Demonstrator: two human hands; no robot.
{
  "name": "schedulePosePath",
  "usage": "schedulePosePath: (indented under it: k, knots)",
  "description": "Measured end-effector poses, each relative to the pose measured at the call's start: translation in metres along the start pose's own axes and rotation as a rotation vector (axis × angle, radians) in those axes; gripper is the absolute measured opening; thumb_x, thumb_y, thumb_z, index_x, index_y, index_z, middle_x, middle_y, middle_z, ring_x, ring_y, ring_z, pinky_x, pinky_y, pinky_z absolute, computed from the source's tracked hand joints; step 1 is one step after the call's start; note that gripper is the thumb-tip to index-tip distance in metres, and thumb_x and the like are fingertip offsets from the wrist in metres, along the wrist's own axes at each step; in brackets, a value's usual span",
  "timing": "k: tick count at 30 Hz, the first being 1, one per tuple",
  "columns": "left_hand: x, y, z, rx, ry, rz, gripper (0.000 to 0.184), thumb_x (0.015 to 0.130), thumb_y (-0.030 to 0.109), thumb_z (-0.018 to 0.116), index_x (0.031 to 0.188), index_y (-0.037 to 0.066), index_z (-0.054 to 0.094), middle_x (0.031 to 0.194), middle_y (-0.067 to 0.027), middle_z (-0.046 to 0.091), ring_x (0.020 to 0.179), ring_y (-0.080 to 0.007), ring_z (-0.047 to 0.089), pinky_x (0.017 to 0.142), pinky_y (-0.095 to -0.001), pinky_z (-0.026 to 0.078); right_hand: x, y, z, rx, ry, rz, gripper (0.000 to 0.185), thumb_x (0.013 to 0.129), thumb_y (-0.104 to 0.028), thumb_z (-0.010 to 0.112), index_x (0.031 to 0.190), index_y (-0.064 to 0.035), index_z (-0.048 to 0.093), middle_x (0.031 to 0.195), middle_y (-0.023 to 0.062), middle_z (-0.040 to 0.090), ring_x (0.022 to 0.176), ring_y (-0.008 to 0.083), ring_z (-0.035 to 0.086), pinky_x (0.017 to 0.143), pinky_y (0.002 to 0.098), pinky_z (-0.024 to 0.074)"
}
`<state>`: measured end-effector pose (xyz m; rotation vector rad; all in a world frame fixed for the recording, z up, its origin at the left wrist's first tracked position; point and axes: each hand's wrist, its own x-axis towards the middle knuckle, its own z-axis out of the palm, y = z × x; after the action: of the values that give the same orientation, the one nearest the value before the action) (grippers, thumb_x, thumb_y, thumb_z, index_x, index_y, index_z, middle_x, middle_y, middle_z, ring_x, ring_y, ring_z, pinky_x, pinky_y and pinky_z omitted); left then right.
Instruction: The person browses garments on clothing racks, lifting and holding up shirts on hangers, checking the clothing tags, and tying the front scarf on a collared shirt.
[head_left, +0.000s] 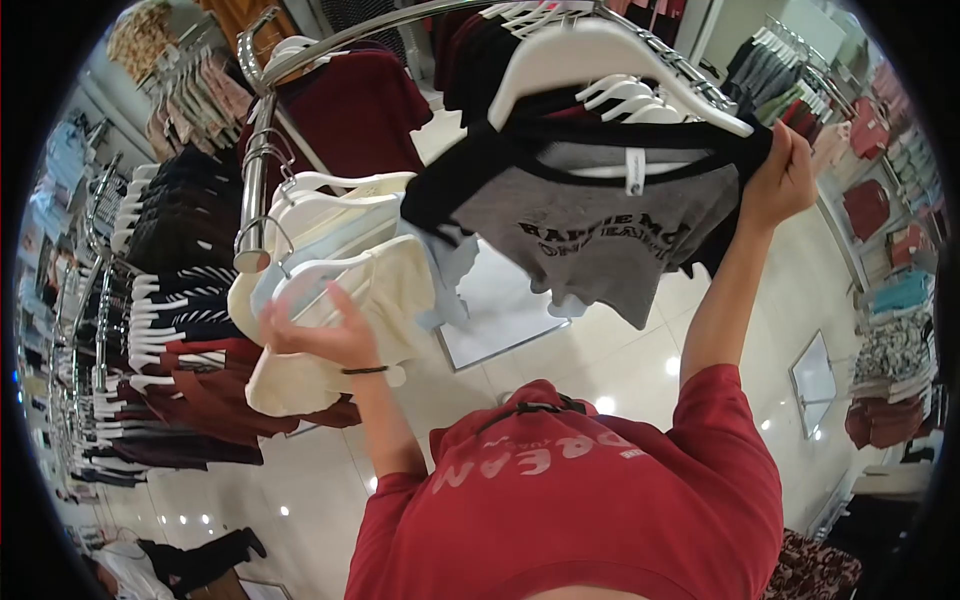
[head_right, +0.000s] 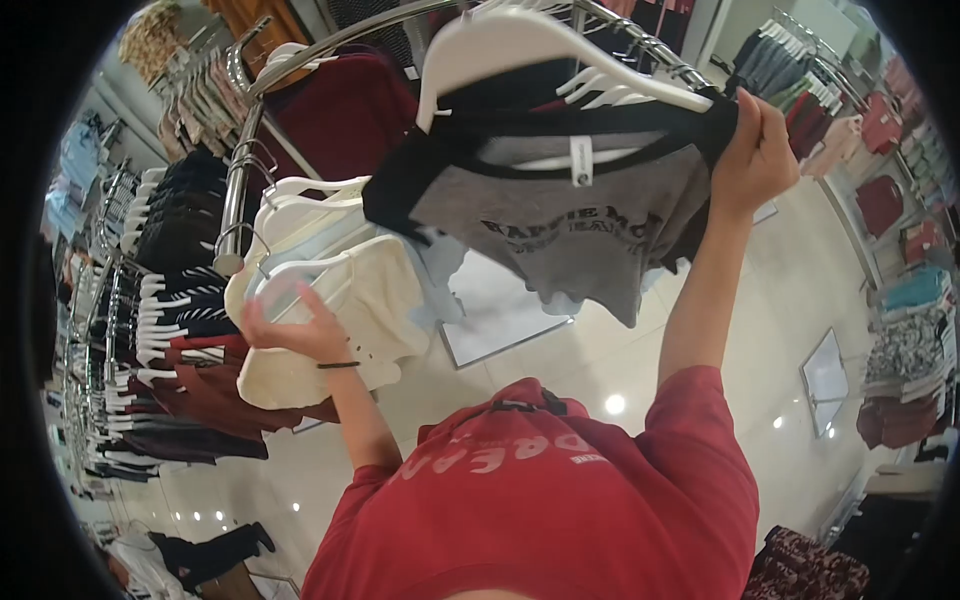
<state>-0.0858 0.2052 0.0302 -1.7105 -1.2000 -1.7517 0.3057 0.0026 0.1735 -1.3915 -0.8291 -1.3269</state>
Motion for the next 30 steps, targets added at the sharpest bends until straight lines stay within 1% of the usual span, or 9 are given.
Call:
schedulePosePath:
  k: [5,7,10,13,19,22,24,26,30]
  knots:
    - [-0.024,0.076,0.012,-0.734,-0.551,-0.142,0.083,0.064,0.029,0.082,0.127,-0.001,0.035,0.129,-0.0193,0.039,0.12,-0.034,0.037,0.1,-0.0437,0.028,-0.008,-0.023,0.009,0.09,-0.139,0.066,0.021,0.089,-0.02,0.061,0.081,-0.0002,0.064,0.054,0.0001,0.042,0.053,0.0024,0.035,0.047,0.0202,0.0313]
    - [-0.029,0.083,0.02,-0.767,-0.799,0.012,0.063,0.071,0.027,0.078,0.118,-0.002,0.049,0.114,-0.0175,0.056,0.105,-0.0305,0.053,0.09,-0.0364,0.04,-0.015,-0.03,0.015,0.098,-0.178,0.106,0.02,0.088,-0.02,0.061,0.079,-0.0025,0.063,0.053,0.0037,0.038,0.048,0.0084,0.032,0.044,0.0243,0.0293]
    - [-0.032,0.078,0.021,-0.842,-1.169,-0.432,0.035,0.079,0.024,0.07,0.099,-0.003,0.061,0.085,-0.0147,0.065,0.079,-0.0291,0.062,0.073,-0.0323,0.047,-0.02,-0.032,0.019,0.074,-0.249,0.213,0.018,0.087,-0.021,0.063,0.079,-0.0048,0.064,0.053,0.0077,0.045,0.044,0.0135,0.037,0.045,0.0266,0.0333]
    - [-0.018,0.073,0.01,-0.812,-0.881,-0.301,0.028,0.083,0.023,0.066,0.091,-0.003,0.063,0.073,-0.0145,0.065,0.064,-0.0255,0.061,0.063,-0.0306,0.046,-0.026,-0.03,0.022,0.215,-0.343,0.213,0.019,0.082,-0.022,0.068,0.08,-0.0042,0.064,0.056,0.0074,0.051,0.047,0.0137,0.042,0.048,0.0259,0.037]
    - [0.049,0.032,-0.006,-1.0,-1.014,-0.45,0.028,0.08,0.022,0.07,0.096,0.001,0.06,0.077,-0.0002,0.062,0.068,-0.0058,0.053,0.061,-0.0206,0.042,-0.032,-0.05,0.017,0.219,-0.609,-0.011,0.026,0.07,-0.021,0.077,0.081,-0.0019,0.063,0.064,0.0069,0.06,0.056,0.0127,0.054,0.057,0.0246,0.0421]
    - [0.047,-0.002,-0.01,-1.656,-0.887,-0.577,0.073,0.088,0.056,0.047,0.129,-0.004,0.041,0.117,-0.0159,0.055,0.107,-0.0221,0.054,0.096,-0.0336,0.039,-0.044,-0.05,0.026,0.247,-0.569,0.142,0.034,0.067,-0.034,0.078,0.076,-0.0052,0.063,0.06,0.0074,0.059,0.053,0.0203,0.054,0.051,0.0285,0.0407]
    - [0.037,0.008,-0.011,-2.322,-0.69,-0.946,0.091,0.082,0.072,0.033,0.135,-0.003,0.035,0.134,-0.018,0.043,0.122,-0.0312,0.043,0.105,-0.0411,0.031,-0.048,-0.053,0.032,0.265,-0.533,0.197,0.032,0.07,-0.034,0.076,0.075,-0.0043,0.063,0.057,0.0082,0.057,0.05,0.0197,0.052,0.05,0.0291,0.0387]
    - [-0.004,-0.016,0.003,-2.126,-0.419,-0.984,0.088,0.08,0.061,0.055,0.136,-0.003,0.031,0.135,-0.0149,0.04,0.123,-0.0274,0.041,0.103,-0.0414,0.032,-0.052,-0.057,0.036,0.266,-0.515,0.275,0.031,0.072,-0.033,0.075,0.074,-0.0039,0.063,0.056,0.0087,0.056,0.048,0.0194,0.051,0.05,0.0294,0.0379]
    - [-0.077,-0.064,0.019,-1.613,-0.879,-0.917,0.073,0.073,0.025,0.073,0.131,-0.002,0.038,0.128,-0.0128,0.047,0.116,-0.0248,0.046,0.099,-0.0364,0.035,-0.052,-0.062,0.052,0.261,-0.458,0.341,0.031,0.074,-0.036,0.073,0.075,-0.0055,0.066,0.056,0.0087,0.057,0.047,0.0186,0.049,0.05,0.0297,0.0368]
